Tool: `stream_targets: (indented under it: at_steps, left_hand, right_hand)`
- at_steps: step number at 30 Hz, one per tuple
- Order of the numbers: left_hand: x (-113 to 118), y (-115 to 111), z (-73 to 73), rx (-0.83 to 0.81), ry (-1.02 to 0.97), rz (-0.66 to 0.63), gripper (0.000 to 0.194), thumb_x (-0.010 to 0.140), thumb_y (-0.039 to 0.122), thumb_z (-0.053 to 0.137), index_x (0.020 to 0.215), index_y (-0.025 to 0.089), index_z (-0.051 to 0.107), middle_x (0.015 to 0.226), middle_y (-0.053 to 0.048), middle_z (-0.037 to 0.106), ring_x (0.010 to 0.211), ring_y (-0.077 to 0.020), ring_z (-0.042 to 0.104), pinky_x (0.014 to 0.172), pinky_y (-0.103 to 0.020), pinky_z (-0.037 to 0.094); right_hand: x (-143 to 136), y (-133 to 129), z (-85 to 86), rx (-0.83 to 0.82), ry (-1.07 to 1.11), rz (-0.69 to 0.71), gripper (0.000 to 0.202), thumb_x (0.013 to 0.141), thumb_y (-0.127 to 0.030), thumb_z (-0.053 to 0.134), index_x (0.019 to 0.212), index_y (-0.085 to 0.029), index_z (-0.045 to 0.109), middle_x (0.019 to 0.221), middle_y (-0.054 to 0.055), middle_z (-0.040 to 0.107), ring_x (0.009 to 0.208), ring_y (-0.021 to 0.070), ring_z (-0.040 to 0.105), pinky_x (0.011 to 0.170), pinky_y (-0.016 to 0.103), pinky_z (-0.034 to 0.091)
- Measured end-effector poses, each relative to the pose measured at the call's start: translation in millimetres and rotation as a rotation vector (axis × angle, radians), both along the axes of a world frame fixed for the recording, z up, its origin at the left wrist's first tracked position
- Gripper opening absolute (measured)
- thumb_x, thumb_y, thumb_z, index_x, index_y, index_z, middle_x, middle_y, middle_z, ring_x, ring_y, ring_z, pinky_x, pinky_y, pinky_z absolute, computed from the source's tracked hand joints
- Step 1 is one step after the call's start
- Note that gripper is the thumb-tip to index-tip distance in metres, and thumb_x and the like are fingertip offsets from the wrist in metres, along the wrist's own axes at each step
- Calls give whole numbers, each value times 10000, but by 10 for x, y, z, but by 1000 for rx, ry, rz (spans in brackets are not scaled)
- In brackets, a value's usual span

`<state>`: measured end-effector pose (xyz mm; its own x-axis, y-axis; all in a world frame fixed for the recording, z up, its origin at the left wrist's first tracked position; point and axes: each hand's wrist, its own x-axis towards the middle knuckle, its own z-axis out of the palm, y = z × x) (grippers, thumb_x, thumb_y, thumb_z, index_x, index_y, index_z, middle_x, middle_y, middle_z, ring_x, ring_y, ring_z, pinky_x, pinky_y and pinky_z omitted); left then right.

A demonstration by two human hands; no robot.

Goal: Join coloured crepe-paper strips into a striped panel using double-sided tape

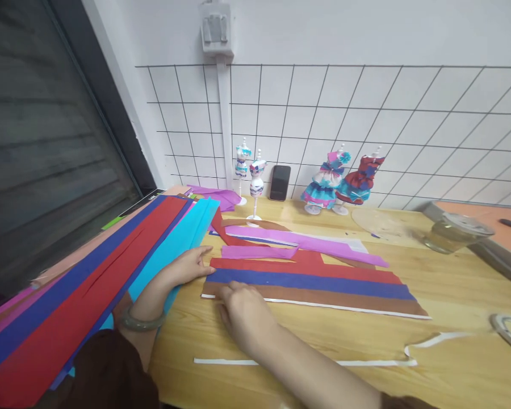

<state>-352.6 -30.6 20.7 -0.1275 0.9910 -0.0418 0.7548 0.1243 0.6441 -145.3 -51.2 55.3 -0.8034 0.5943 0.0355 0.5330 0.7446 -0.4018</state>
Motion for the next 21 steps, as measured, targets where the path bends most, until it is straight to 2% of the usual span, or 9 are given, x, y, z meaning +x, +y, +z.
stream_targets:
  at_steps: [5, 11, 14, 17, 21]
  left_hand:
    - [28, -31, 31, -61, -14, -11, 605, 640, 296, 624, 1206, 122, 498, 805, -59, 672, 661, -188, 617, 559, -250, 425]
    - [5, -33, 6, -77, -26, 24, 538, 721, 289, 542, 1224, 117, 460, 739, -62, 662, 577, -152, 590, 505, -228, 383]
    - [8, -32, -7, -93, -41, 35, 521, 749, 317, 509, 1228, 124, 440, 644, -33, 629, 486, -133, 550, 433, -214, 340]
    - [17, -32, -7, -112, -65, 32, 487, 759, 326, 489, 1207, 143, 438, 647, -15, 611, 416, -104, 509, 388, -200, 312]
    - [44, -50, 46, -142, -114, 17, 328, 779, 336, 445, 1036, 144, 511, 662, -13, 612, 404, -87, 506, 392, -187, 334]
  right_hand:
    - [-402, 64, -97, -45, -45, -59, 171, 800, -188, 431, 871, -173, 585, 895, 82, 646, 818, 192, 612, 689, 265, 421]
    - [-628, -14, -241, 107, -162, -145, 201, 794, -224, 427, 917, -132, 557, 858, 163, 640, 749, 270, 623, 609, 344, 444]
    - [-666, -24, -264, 130, -230, -152, 231, 819, -167, 378, 931, -98, 568, 840, 199, 636, 740, 287, 630, 585, 357, 443]
    - [-643, -27, -241, 137, -279, -152, 235, 796, -98, 382, 912, -89, 586, 837, 201, 643, 750, 281, 635, 577, 336, 437]
    - [-523, -16, -187, 139, -205, -235, 206, 819, -150, 388, 822, -125, 593, 801, 147, 665, 710, 244, 638, 579, 299, 402]
